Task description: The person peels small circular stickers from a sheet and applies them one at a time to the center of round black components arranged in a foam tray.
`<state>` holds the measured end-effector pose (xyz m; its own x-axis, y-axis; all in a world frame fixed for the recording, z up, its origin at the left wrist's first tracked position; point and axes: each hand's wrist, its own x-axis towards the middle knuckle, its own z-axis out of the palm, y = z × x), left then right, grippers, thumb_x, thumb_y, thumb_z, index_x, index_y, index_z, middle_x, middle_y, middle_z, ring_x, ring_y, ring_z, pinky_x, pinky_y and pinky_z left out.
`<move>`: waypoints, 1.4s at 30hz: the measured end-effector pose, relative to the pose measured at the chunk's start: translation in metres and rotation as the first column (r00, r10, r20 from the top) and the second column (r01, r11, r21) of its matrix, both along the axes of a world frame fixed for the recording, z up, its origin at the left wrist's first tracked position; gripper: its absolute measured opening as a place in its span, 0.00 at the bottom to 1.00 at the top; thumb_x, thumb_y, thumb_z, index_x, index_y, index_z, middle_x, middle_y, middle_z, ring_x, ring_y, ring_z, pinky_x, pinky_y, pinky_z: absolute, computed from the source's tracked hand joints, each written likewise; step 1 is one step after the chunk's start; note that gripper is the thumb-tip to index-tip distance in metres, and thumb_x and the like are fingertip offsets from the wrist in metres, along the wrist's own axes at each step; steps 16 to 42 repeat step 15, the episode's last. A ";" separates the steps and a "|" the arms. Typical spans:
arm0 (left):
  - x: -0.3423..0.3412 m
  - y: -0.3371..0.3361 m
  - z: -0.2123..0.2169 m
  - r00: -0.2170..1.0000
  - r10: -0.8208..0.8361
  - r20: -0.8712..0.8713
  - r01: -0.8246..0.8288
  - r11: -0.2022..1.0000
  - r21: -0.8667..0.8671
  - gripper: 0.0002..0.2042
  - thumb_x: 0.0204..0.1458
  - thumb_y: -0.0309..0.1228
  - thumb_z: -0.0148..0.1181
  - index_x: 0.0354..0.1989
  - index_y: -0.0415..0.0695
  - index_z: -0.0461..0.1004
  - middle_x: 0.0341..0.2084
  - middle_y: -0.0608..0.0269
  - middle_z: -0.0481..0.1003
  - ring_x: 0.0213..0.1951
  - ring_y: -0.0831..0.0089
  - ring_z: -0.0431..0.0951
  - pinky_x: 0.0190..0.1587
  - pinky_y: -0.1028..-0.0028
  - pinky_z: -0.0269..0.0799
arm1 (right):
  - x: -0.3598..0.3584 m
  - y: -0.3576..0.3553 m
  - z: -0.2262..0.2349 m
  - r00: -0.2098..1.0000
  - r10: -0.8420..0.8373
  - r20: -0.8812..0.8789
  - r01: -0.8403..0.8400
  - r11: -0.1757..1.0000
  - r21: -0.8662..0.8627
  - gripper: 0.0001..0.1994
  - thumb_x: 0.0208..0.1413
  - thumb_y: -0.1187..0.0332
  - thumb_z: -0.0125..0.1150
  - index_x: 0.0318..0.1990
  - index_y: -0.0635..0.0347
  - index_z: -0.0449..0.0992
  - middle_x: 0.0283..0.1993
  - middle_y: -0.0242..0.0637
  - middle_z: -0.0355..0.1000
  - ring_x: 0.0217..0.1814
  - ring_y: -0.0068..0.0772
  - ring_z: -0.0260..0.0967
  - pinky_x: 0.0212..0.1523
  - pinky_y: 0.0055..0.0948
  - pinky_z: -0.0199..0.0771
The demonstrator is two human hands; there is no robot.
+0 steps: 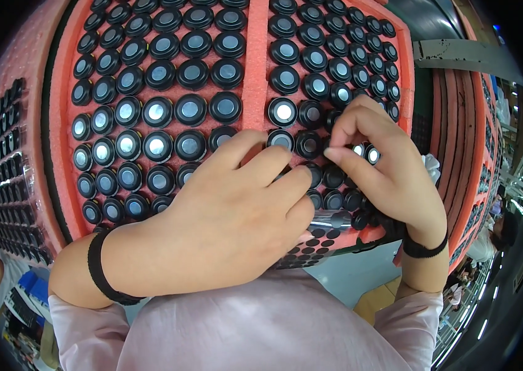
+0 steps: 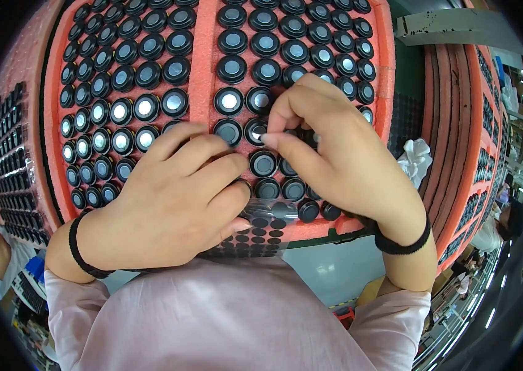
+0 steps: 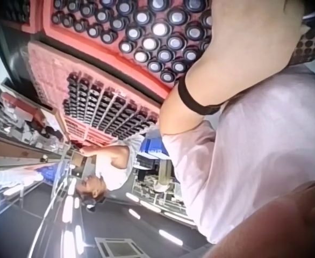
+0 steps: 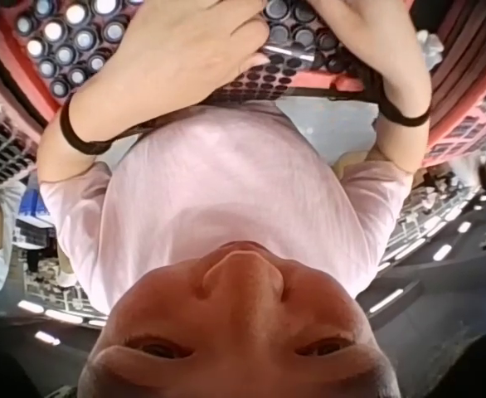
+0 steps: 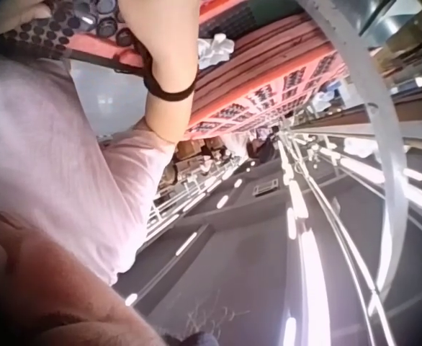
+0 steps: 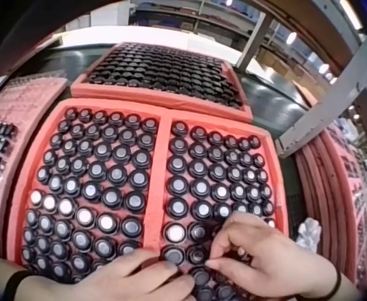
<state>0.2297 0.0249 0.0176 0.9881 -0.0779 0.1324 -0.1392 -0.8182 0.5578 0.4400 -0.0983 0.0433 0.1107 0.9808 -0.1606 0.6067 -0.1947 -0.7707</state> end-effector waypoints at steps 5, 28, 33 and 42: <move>0.004 0.000 -0.006 1.000 -0.016 -0.005 0.016 0.999 0.052 0.16 0.45 0.42 0.73 0.37 0.46 0.80 0.56 0.61 0.77 0.66 0.58 0.69 0.73 0.41 0.54 | 0.003 0.004 -0.012 0.998 0.037 0.060 -0.034 0.998 -0.044 0.05 0.60 0.77 0.65 0.39 0.65 0.73 0.37 0.35 0.63 0.39 0.31 0.65 0.42 0.29 0.68; 0.005 -0.001 -0.008 0.999 -0.027 -0.024 0.028 0.998 0.058 0.16 0.44 0.42 0.74 0.38 0.47 0.81 0.59 0.62 0.76 0.68 0.60 0.68 0.75 0.38 0.49 | 0.000 0.007 -0.017 0.984 0.044 0.171 -0.046 0.999 0.008 0.05 0.58 0.74 0.66 0.35 0.64 0.75 0.33 0.41 0.70 0.40 0.47 0.70 0.46 0.42 0.70; 0.005 -0.001 -0.008 0.999 -0.027 -0.024 0.028 0.998 0.058 0.16 0.44 0.42 0.74 0.38 0.47 0.81 0.59 0.62 0.76 0.68 0.60 0.68 0.75 0.38 0.49 | 0.000 0.007 -0.017 0.984 0.044 0.171 -0.046 0.999 0.008 0.05 0.58 0.74 0.66 0.35 0.64 0.75 0.33 0.41 0.70 0.40 0.47 0.70 0.46 0.42 0.70; 0.005 -0.001 -0.008 0.999 -0.027 -0.024 0.028 0.998 0.058 0.16 0.44 0.42 0.74 0.38 0.47 0.81 0.59 0.62 0.76 0.68 0.60 0.68 0.75 0.38 0.49 | 0.000 0.007 -0.017 0.984 0.044 0.171 -0.046 0.999 0.008 0.05 0.58 0.74 0.66 0.35 0.64 0.75 0.33 0.41 0.70 0.40 0.47 0.70 0.46 0.42 0.70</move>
